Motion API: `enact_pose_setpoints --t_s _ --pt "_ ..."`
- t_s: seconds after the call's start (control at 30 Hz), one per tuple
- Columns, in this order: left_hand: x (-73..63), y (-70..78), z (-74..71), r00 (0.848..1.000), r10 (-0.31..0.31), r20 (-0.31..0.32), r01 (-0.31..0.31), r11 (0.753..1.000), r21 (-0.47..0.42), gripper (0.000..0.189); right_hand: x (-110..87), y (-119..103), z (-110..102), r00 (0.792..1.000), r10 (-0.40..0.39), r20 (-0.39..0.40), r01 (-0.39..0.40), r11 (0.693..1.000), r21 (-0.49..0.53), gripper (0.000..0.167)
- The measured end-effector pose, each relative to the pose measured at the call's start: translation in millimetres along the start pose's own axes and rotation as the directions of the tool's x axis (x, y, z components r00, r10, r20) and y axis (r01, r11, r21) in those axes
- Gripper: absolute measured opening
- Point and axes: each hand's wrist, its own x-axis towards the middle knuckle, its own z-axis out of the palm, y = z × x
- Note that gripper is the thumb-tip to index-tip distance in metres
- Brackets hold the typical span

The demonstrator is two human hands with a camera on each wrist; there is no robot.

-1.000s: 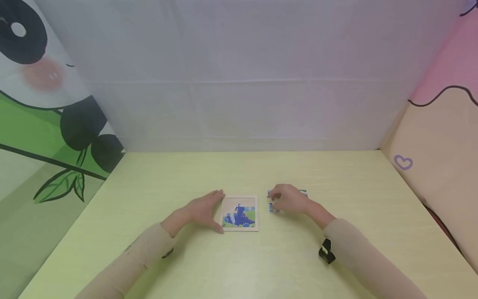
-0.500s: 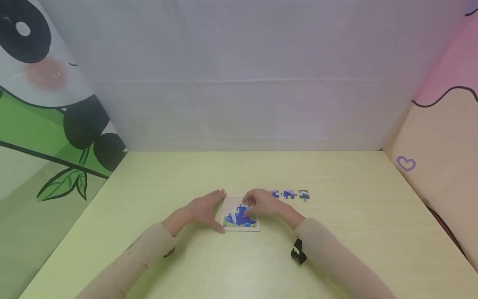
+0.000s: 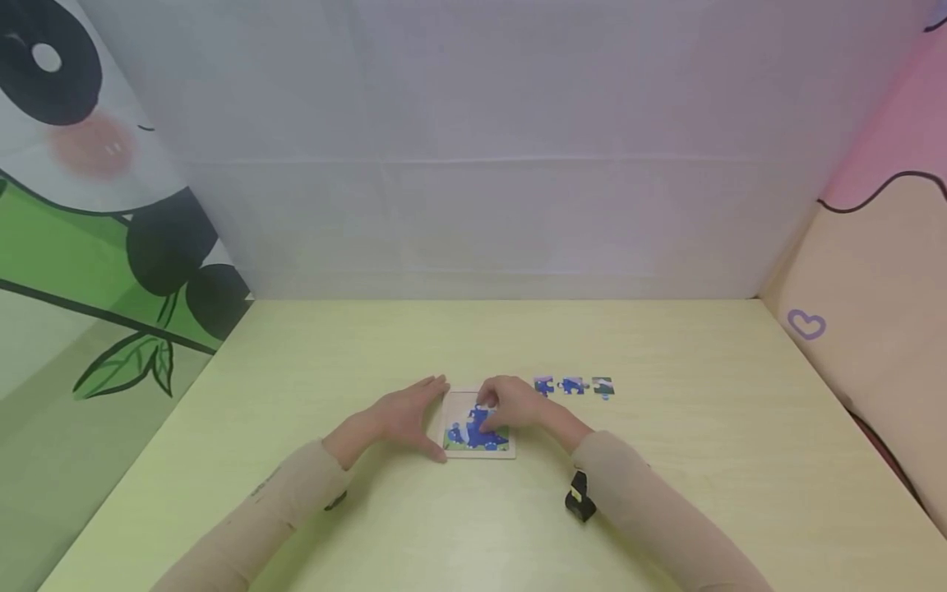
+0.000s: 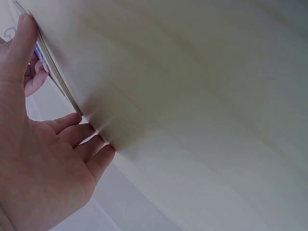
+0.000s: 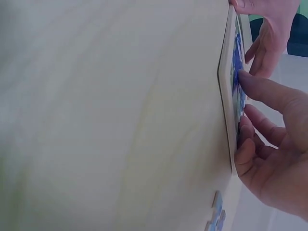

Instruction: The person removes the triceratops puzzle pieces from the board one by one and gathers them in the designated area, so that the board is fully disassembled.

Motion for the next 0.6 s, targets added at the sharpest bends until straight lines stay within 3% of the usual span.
enact_pose_setpoints --t_s 0.23,0.6 --pt "-1.8 0.7 -1.7 1.0 0.011 -0.004 -0.011 1.0 -0.004 0.11 0.4 -2.4 2.2 1.0 0.011 -0.013 -0.011 1.0 0.008 0.032" --pt "-1.3 -0.6 -0.8 1.0 0.015 -0.009 -0.015 1.0 -0.003 0.11 -3.0 -4.3 3.7 0.998 -0.047 -0.039 0.048 0.998 0.032 0.034"
